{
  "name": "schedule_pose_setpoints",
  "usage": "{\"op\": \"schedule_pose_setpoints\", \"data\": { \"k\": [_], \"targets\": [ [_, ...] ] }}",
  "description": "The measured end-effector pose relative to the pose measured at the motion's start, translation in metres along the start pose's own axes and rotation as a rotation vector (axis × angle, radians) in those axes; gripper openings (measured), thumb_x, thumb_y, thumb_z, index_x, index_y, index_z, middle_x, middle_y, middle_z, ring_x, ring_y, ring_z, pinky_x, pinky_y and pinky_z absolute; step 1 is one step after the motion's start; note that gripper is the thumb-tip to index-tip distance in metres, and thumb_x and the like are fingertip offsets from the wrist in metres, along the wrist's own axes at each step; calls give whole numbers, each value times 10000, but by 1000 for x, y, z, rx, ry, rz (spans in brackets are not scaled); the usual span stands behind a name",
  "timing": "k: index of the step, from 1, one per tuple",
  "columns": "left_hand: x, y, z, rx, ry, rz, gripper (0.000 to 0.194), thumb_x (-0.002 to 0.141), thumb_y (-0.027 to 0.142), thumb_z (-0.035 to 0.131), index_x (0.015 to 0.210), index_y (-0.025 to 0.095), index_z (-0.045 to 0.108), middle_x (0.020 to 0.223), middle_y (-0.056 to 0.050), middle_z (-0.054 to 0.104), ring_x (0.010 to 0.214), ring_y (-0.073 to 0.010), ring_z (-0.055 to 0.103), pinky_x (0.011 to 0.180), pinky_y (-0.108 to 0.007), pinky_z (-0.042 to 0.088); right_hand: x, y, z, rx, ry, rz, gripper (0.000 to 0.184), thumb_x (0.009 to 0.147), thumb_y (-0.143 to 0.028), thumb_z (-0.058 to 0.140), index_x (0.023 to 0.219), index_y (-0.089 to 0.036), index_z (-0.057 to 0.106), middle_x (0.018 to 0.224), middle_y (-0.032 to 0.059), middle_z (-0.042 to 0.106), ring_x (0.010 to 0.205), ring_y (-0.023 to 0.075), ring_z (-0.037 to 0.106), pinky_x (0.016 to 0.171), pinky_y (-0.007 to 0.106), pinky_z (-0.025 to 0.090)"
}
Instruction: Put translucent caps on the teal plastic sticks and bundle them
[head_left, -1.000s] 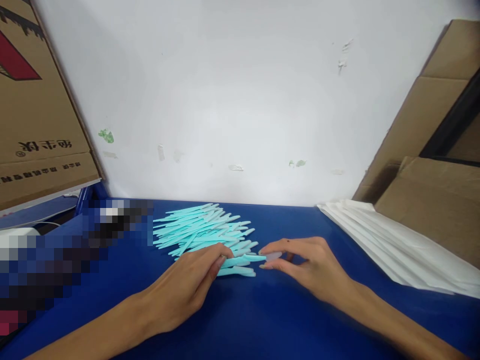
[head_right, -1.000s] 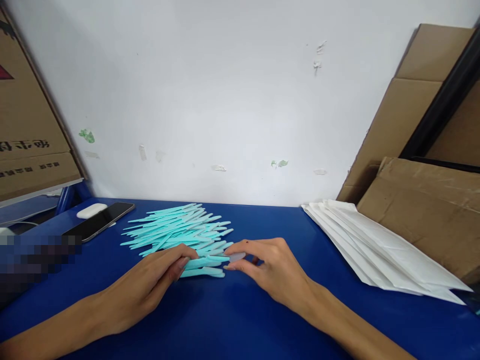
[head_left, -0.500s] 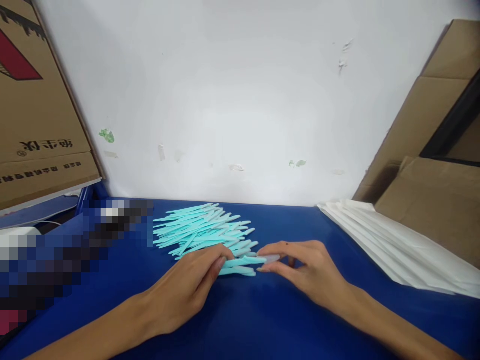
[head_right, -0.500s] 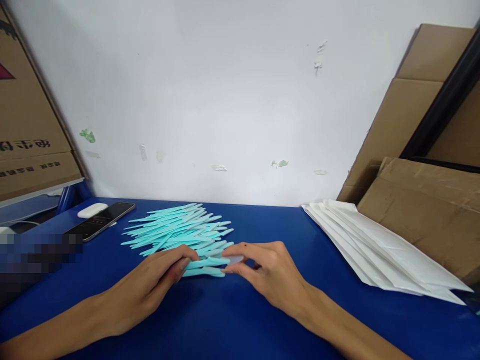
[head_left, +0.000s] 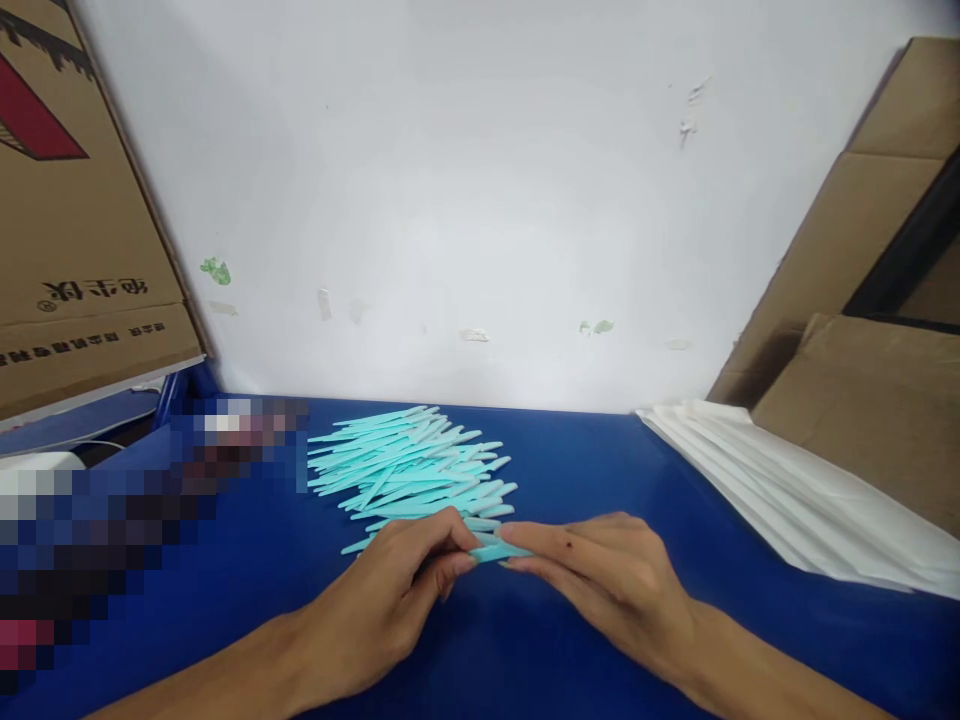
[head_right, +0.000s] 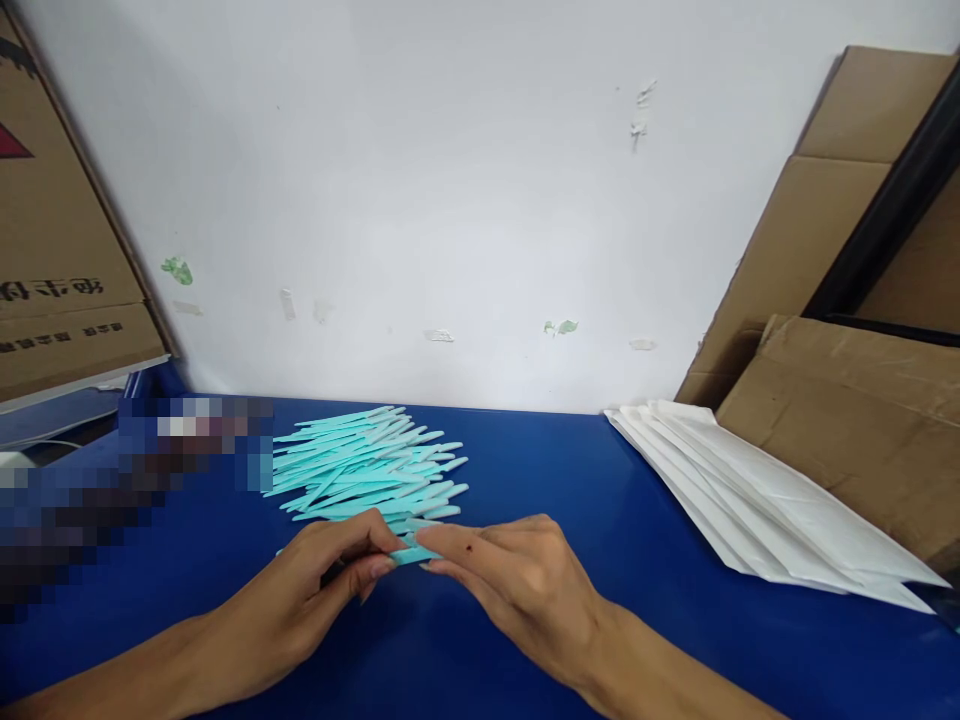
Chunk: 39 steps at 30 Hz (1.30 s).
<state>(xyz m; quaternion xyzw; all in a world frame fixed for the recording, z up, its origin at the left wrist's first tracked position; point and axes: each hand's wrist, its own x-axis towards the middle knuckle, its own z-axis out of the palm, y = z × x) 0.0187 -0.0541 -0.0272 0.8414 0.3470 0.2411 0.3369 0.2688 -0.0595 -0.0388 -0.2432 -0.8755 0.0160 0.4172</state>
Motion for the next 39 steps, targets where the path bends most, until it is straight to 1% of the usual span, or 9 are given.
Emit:
{"op": "schedule_pose_setpoints", "data": {
  "k": [4, 10, 13, 15, 18, 23, 28, 32, 39],
  "targets": [
    [-1, 1, 0, 39, -20, -24, 190, 1055, 294, 364, 954, 234, 513, 694, 56, 540, 627, -125, 481, 617, -242, 365, 1, -3, 1, 10, 30, -37, 362, 953, -153, 658, 1303, -242, 627, 1011, -1, 802, 739, 123, 767, 675, 164, 590],
    [-3, 2, 0, 153, -37, -36, 182, 1051, 275, 373, 967, 243, 532, 746, 45, 593, 694, -139, 550, 651, -246, 394, 0, -1, 3, -4, -8, -9, 306, 978, -203, 633, 1281, -242, 637, 1003, 0, 802, 763, 124, 769, 715, 171, 588],
    [-2, -3, 1, 232, 33, 40, 149, 1052, 268, 397, 1050, 265, 546, 894, 33, 666, 809, -150, 614, 717, -254, 429, 3, 5, 1, -101, -104, -7, 341, 998, -255, 608, 1338, -237, 591, 962, 11, 801, 750, 137, 767, 697, 194, 581],
    [0, -10, 0, 318, 107, 96, 151, 1050, 262, 411, 1114, 276, 547, 976, 23, 680, 834, -157, 626, 720, -266, 436, 5, 10, -2, -206, -164, 21, 377, 1004, -311, 596, 1372, -241, 554, 1036, 37, 791, 828, 168, 769, 709, 224, 578],
    [4, -20, -6, 517, 222, 153, 155, 1038, 231, 418, 1083, 244, 565, 976, -15, 665, 848, -198, 596, 699, -304, 428, 8, 17, -5, -300, -151, 124, 397, 1010, -356, 576, 1390, -256, 518, 1173, 58, 751, 955, 203, 751, 734, 259, 570],
    [12, -35, -22, 734, 316, 188, 194, 1025, 182, 407, 1014, 186, 601, 999, -75, 613, 920, -248, 528, 784, -381, 445, 6, 27, -7, -281, -165, 268, 290, 1036, -312, 504, 1321, -290, 554, 1141, 12, 745, 889, 177, 745, 655, 249, 530],
    [16, -44, -30, 775, 311, 124, 214, 1019, 190, 427, 1045, 174, 639, 1016, -84, 598, 923, -255, 535, 789, -403, 465, 6, 27, -6, -241, -225, 288, 255, 1043, -294, 467, 1268, -286, 588, 1136, 8, 737, 853, 174, 734, 699, 275, 522],
    [14, -46, -28, 749, 266, 69, 193, 1011, 217, 464, 1074, 187, 644, 1020, -74, 609, 955, -259, 557, 828, -420, 482, 7, 24, -5, -194, -267, 295, 262, 1043, -277, 462, 1266, -293, 599, 1179, 2, 725, 919, 172, 727, 763, 278, 525],
    [12, -44, -25, 725, 272, 64, 226, 1015, 232, 426, 1099, 205, 634, 1038, -76, 605, 979, -258, 556, 830, -405, 494, 8, 20, -3, -164, -304, 307, 248, 1038, -284, 468, 1221, -282, 635, 1168, 1, 720, 945, 173, 715, 794, 283, 530]
  ]
}}
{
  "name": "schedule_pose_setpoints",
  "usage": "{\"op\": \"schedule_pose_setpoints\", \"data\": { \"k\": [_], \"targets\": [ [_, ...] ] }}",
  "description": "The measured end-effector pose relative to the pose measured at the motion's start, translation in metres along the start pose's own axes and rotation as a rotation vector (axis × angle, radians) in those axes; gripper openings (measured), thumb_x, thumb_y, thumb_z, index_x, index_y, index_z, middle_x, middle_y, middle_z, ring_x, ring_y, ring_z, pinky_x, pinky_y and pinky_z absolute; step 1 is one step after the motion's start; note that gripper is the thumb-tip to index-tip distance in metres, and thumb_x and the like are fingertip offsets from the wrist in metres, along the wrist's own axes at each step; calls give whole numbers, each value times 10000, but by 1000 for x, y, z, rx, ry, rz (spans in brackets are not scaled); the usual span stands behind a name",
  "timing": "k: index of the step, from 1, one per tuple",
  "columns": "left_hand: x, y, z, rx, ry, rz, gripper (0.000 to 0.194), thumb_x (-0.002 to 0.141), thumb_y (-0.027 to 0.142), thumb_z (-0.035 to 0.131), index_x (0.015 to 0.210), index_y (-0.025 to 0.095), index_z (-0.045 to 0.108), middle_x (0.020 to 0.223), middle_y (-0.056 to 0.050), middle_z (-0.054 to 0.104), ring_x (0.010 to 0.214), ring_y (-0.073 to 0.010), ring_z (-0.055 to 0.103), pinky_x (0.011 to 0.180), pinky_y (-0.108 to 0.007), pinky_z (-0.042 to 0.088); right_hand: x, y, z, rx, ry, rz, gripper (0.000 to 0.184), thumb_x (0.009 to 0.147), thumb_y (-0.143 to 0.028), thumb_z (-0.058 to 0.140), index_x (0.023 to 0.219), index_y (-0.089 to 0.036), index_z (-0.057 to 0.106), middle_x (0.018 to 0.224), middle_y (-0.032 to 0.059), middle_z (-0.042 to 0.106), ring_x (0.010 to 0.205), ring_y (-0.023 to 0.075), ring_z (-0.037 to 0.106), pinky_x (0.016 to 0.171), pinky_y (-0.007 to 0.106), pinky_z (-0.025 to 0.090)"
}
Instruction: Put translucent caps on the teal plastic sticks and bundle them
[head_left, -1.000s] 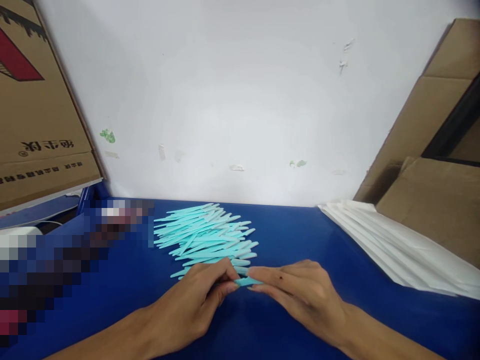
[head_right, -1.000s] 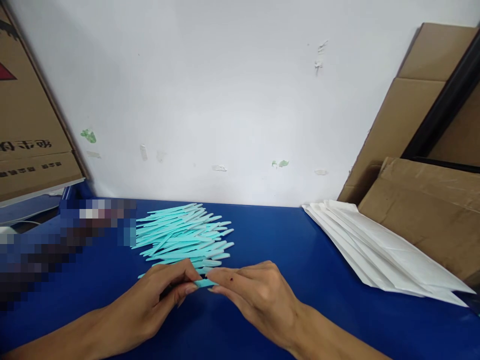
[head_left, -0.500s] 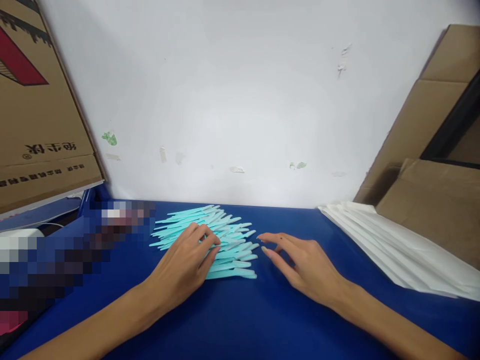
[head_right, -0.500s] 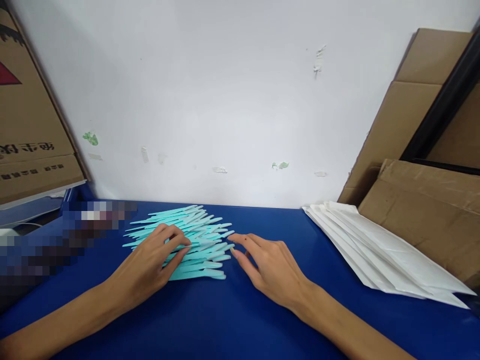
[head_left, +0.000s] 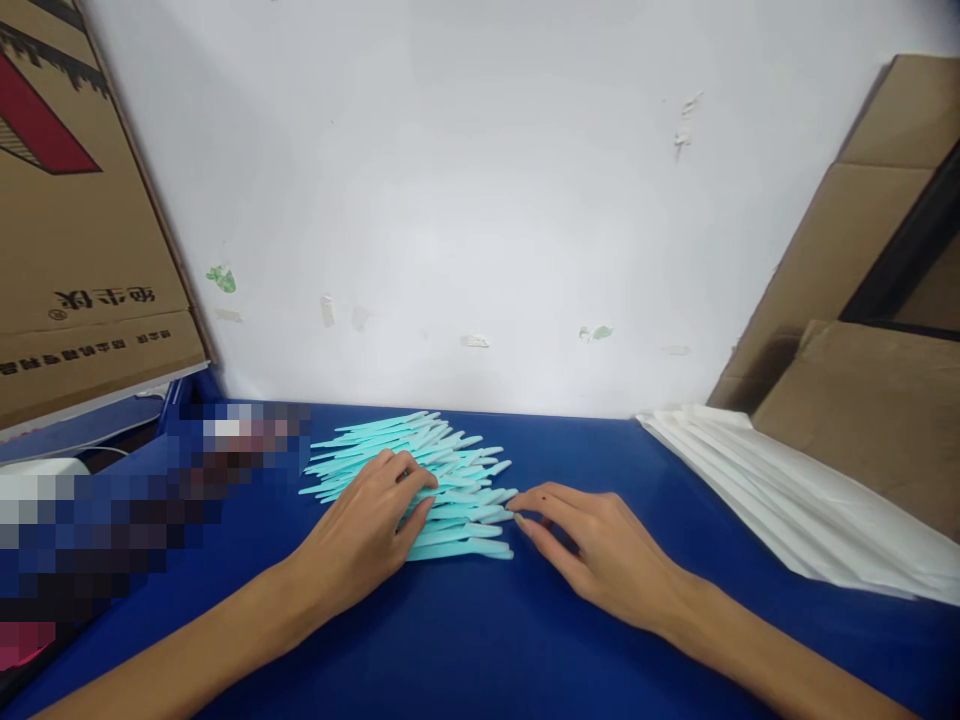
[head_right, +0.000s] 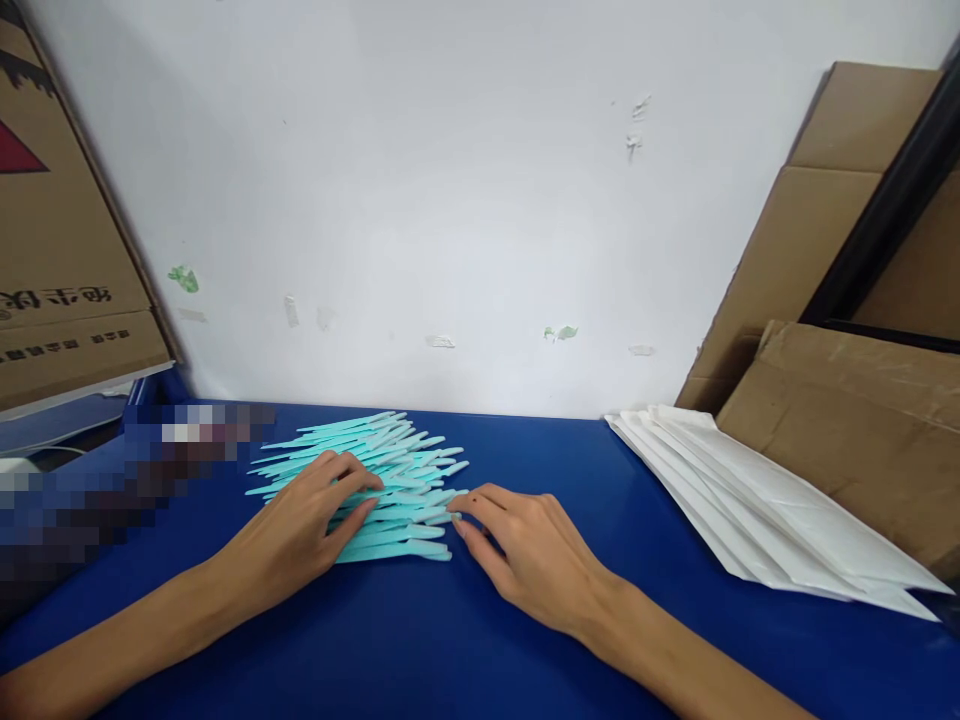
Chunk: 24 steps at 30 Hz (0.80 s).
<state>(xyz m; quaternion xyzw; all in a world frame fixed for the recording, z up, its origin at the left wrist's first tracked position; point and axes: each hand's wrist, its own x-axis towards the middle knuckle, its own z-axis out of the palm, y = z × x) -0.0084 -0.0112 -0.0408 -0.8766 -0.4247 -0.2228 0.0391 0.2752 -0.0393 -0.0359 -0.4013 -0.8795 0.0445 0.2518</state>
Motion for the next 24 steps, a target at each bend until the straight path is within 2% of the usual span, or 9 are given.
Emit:
{"op": "schedule_pose_setpoints", "data": {
  "k": [6, 10, 15, 20, 22, 24],
  "targets": [
    [2, -1, -3, 37, 20, -12, 305, 1027, 260, 369, 1111, 175, 650, 1040, -98, 605, 964, -265, 552, 830, -427, 503, 1, -1, -1, 8, -24, -20, 239, 1037, -266, 463, 1182, -268, 654, 1165, 15, 717, 986, 174, 698, 837, 282, 531],
    [3, -2, -5, 19, 54, 3, 297, 1031, 280, 378, 1111, 190, 649, 1035, -90, 626, 954, -250, 565, 813, -396, 499, 1, -1, -1, 13, -30, -18, 237, 1035, -256, 462, 1174, -266, 654, 1155, 14, 714, 986, 166, 693, 845, 281, 535],
    [2, -3, -5, -71, 105, 25, 224, 1030, 291, 450, 912, 207, 622, 885, -37, 644, 863, -218, 553, 726, -339, 454, 1, -1, -2, 29, -34, -8, 241, 1036, -253, 458, 1177, -267, 652, 1158, 19, 709, 981, 176, 691, 851, 296, 536],
    [1, 7, -10, -166, 109, 63, 247, 1020, 290, 494, 796, 206, 555, 774, -10, 605, 763, -182, 513, 690, -314, 414, 2, 1, -2, 18, -37, 3, 251, 1044, -267, 442, 1196, -275, 641, 1147, 18, 697, 965, 177, 680, 851, 301, 512],
    [0, 12, -13, -162, 101, 83, 319, 1030, 287, 461, 724, 204, 495, 695, 5, 551, 696, -168, 476, 678, -315, 391, 3, 2, -2, -5, -48, 21, 247, 1052, -289, 425, 1168, -269, 643, 1074, 15, 695, 883, 170, 674, 798, 298, 498],
    [-1, 14, -15, -150, 91, 90, 366, 1038, 275, 428, 680, 203, 444, 645, 17, 503, 645, -155, 435, 670, -316, 373, 4, 4, -2, -42, -60, 50, 279, 1064, -328, 395, 1026, -240, 657, 919, 8, 680, 766, 163, 649, 720, 294, 468]
  ]
}}
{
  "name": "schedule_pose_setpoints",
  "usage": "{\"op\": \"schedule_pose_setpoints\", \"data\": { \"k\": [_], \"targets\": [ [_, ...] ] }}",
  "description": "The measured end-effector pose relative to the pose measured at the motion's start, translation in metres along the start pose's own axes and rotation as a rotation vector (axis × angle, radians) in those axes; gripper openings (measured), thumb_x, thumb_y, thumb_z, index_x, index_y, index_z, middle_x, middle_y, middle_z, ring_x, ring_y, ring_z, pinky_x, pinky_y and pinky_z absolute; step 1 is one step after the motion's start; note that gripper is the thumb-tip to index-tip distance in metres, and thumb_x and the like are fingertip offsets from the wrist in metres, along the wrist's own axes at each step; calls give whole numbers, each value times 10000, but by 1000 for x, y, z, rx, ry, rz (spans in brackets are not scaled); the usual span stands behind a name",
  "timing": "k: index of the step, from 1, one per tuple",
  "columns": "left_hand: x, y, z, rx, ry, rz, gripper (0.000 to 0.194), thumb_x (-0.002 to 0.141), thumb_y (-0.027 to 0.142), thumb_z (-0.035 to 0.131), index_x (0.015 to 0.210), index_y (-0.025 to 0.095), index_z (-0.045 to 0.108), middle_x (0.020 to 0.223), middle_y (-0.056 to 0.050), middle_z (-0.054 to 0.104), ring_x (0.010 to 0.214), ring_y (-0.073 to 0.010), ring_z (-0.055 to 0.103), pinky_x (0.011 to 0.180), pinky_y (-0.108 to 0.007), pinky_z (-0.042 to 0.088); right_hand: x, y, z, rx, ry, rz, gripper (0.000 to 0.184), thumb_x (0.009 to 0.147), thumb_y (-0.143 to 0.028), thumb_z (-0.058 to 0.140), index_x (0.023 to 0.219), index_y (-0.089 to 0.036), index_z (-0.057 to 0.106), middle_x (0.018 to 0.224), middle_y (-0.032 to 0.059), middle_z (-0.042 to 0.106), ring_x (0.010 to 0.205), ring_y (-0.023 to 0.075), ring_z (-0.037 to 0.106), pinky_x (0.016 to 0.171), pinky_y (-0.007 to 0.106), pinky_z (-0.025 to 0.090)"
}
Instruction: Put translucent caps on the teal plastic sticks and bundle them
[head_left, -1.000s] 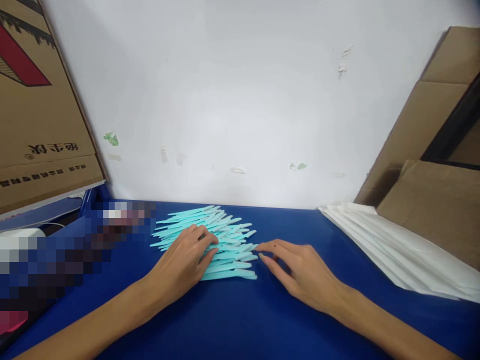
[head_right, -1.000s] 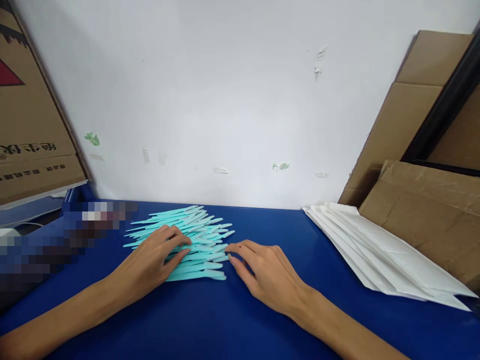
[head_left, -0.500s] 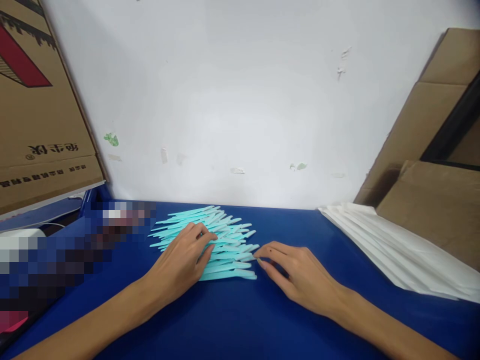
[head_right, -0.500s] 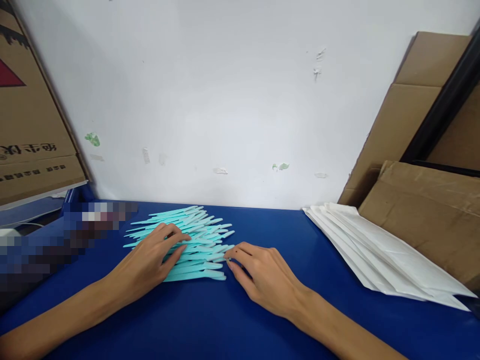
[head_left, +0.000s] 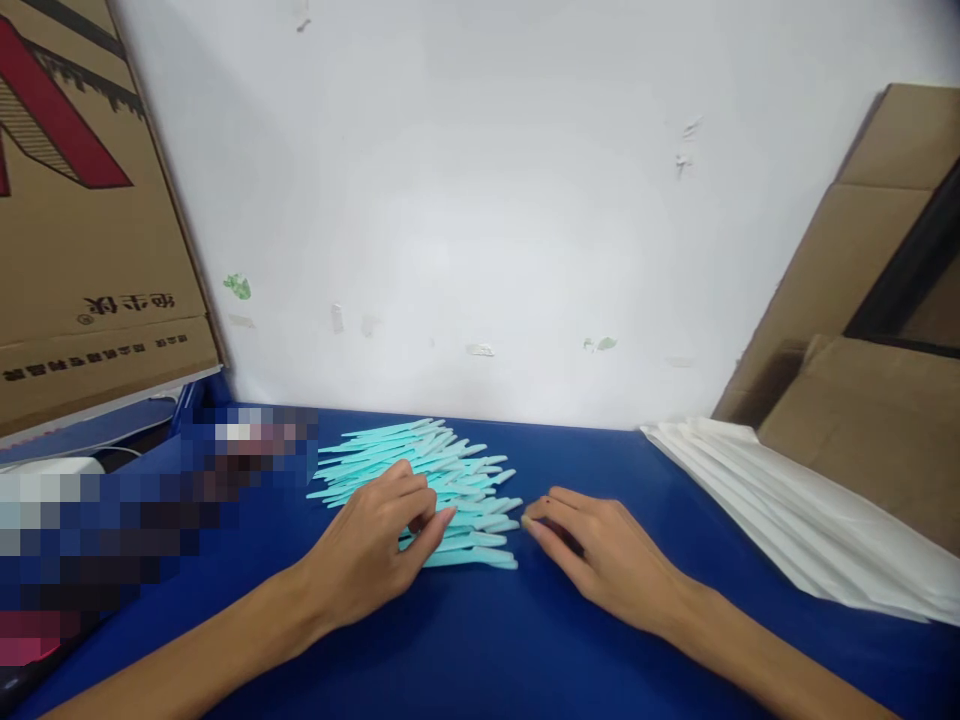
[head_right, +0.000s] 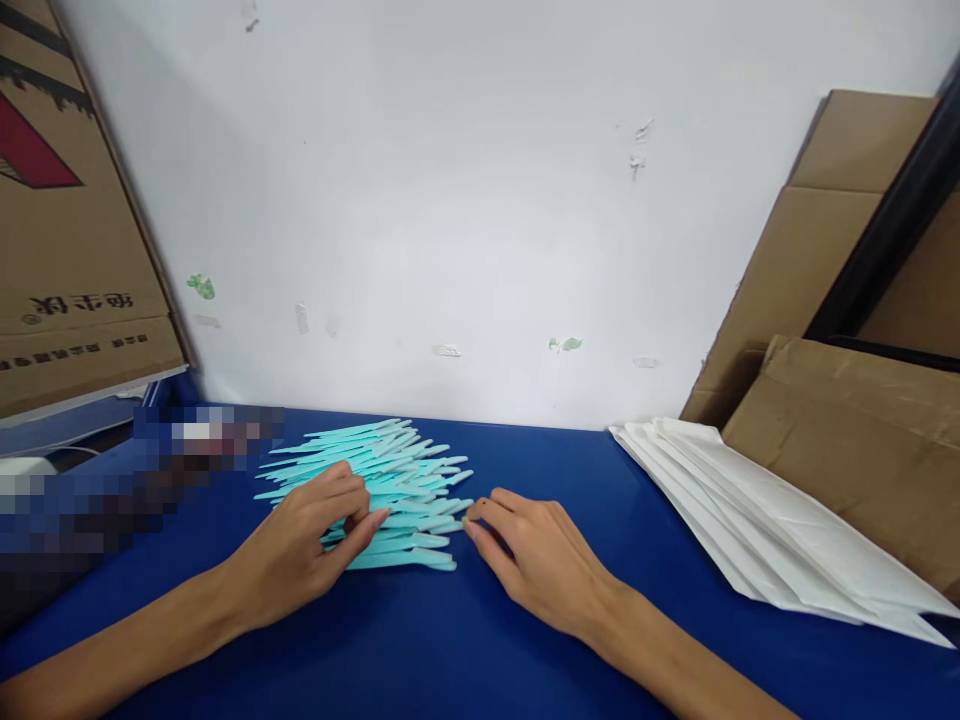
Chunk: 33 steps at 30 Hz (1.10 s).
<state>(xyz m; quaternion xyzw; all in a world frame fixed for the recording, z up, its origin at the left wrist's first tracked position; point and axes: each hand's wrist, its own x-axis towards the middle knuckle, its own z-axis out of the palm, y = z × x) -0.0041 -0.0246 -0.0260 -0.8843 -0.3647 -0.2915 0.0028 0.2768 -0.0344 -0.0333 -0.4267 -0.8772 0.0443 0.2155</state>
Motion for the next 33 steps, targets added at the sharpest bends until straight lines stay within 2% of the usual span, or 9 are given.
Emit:
{"op": "schedule_pose_setpoints", "data": {
  "k": [3, 5, 8, 11, 14, 22, 33],
  "targets": [
    [-2, -1, -3, -2, -6, -7, 373, 1038, 260, 413, 670, 200, 422, 636, 24, 483, 615, -139, 415, 669, -310, 367, 2, 3, 1, -43, -51, 32, 426, 1080, -390, 344, 770, -215, 577, 722, -12, 624, 635, 152, 594, 630, 292, 397],
    [-4, 0, -4, -20, -48, 6, 369, 1039, 258, 405, 675, 198, 429, 647, 21, 489, 609, -132, 429, 635, -296, 356, 4, 5, 2, -53, -96, 31, 458, 1085, -404, 328, 723, -213, 534, 690, -19, 627, 602, 145, 580, 608, 292, 364],
    [-9, 9, -5, -11, -203, 94, 343, 1034, 243, 399, 701, 196, 467, 684, 13, 527, 599, -125, 460, 559, -294, 313, 4, 5, 2, -62, -151, 6, 443, 1080, -410, 350, 723, -215, 526, 689, -22, 644, 596, 145, 583, 596, 290, 336],
    [-14, 26, -3, 51, -379, 201, 282, 1001, 235, 463, 726, 197, 508, 729, 12, 592, 600, -129, 518, 555, -312, 314, 4, 4, 0, -67, -201, -17, 412, 1057, -434, 418, 716, -221, 506, 671, -35, 639, 585, 144, 579, 572, 287, 305],
    [-17, 38, 1, 74, -487, 236, 228, 963, 239, 532, 738, 204, 539, 736, 15, 633, 591, -145, 560, 558, -322, 325, 3, 1, -3, -81, -220, -25, 402, 1048, -451, 440, 719, -225, 491, 678, -42, 644, 603, 151, 591, 572, 287, 292],
    [-11, 30, -3, -4, -493, 134, 262, 988, 233, 512, 728, 199, 515, 717, 15, 638, 600, -136, 572, 590, -286, 352, 2, 1, -3, -119, -220, -43, 385, 1057, -444, 418, 754, -228, 516, 720, -32, 677, 651, 168, 636, 593, 289, 314],
    [-12, 32, -2, -1, -495, 128, 249, 990, 231, 510, 744, 203, 534, 729, 21, 632, 612, -135, 572, 601, -296, 354, 1, -2, -6, -132, -221, -35, 379, 1059, -432, 417, 760, -226, 529, 727, -22, 685, 652, 175, 649, 592, 290, 325]
  ]
}}
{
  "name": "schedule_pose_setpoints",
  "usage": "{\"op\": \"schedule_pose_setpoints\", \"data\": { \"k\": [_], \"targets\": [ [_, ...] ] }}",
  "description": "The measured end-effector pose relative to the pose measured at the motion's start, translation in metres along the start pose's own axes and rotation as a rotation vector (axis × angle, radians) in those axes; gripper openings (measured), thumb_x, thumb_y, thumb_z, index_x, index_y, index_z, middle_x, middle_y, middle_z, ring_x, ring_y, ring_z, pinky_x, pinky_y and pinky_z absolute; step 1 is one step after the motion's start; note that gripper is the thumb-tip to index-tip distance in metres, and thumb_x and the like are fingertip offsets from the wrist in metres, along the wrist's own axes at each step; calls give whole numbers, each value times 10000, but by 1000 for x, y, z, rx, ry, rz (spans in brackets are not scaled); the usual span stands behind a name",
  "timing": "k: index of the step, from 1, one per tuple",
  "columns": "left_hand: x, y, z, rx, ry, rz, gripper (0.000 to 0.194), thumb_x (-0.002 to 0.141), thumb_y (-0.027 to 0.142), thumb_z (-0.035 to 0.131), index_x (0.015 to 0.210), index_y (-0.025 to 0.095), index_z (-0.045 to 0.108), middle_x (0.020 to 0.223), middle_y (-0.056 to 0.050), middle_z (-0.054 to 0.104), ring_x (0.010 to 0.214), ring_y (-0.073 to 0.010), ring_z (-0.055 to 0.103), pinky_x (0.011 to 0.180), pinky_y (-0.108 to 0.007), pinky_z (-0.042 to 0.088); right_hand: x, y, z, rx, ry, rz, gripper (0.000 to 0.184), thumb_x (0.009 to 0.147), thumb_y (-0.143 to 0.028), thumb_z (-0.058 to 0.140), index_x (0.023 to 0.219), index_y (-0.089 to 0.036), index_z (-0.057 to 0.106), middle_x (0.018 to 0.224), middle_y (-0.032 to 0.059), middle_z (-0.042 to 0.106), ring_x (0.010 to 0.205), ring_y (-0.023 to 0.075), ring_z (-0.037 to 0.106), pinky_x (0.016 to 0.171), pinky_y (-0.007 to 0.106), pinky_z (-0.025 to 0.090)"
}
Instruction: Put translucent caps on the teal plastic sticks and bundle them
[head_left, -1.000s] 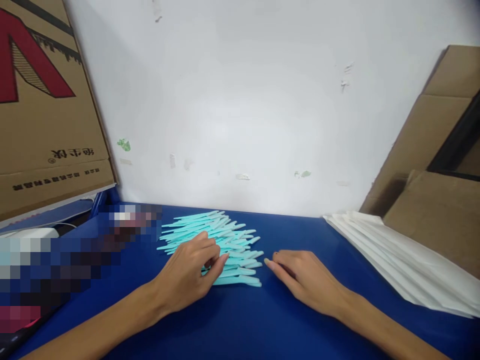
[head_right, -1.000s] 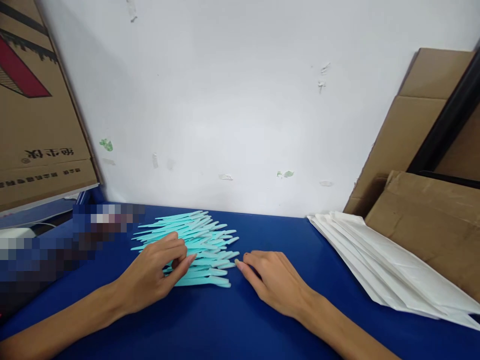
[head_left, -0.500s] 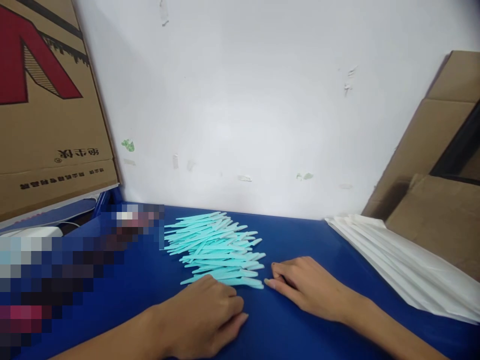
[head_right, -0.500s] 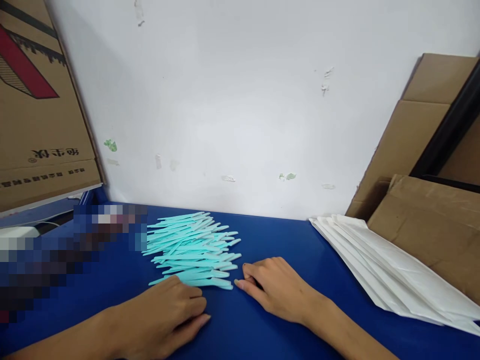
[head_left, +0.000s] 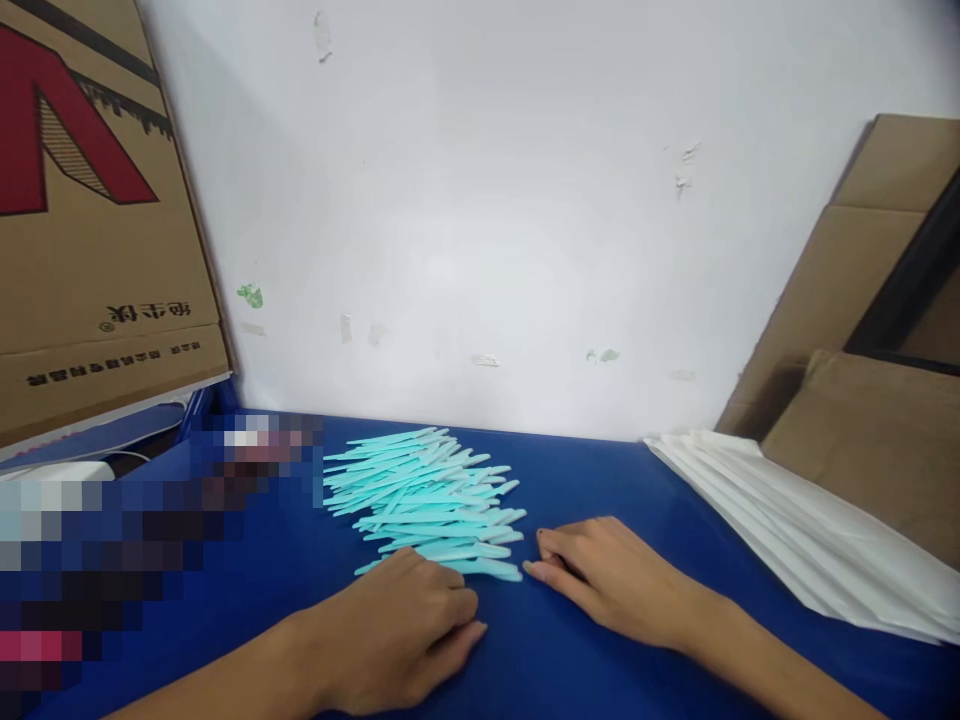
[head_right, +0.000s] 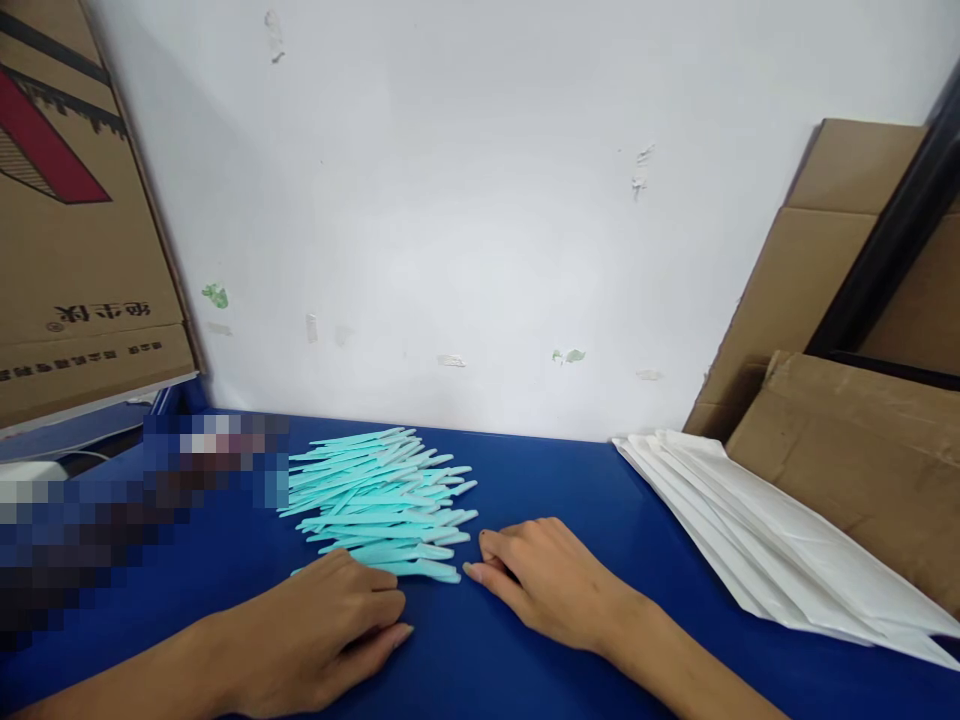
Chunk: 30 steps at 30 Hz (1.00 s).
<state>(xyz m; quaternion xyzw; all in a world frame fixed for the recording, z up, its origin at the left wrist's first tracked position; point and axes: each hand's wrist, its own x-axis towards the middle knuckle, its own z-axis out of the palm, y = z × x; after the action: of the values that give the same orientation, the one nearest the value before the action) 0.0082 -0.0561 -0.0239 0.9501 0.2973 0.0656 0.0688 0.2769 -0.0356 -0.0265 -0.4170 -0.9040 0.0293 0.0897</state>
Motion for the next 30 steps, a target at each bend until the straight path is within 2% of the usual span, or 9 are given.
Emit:
{"op": "schedule_pose_setpoints", "data": {
  "k": [12, 30],
  "targets": [
    [1, 1, -2, 15, -57, -37, 280, 1010, 261, 462, 738, 205, 499, 706, 31, 624, 608, -135, 562, 607, -302, 335, 0, 2, 2, -19, -9, -1, 384, 1067, -443, 389, 772, -228, 510, 742, -26, 682, 657, 176, 649, 590, 289, 312],
    [1, 0, 0, 12, -63, -32, 285, 1022, 276, 429, 749, 211, 480, 709, 38, 621, 614, -134, 549, 611, -302, 325, 1, 2, 3, -13, -24, 4, 390, 1068, -448, 378, 771, -225, 497, 746, -22, 683, 650, 172, 631, 581, 298, 273]
  ]
}}
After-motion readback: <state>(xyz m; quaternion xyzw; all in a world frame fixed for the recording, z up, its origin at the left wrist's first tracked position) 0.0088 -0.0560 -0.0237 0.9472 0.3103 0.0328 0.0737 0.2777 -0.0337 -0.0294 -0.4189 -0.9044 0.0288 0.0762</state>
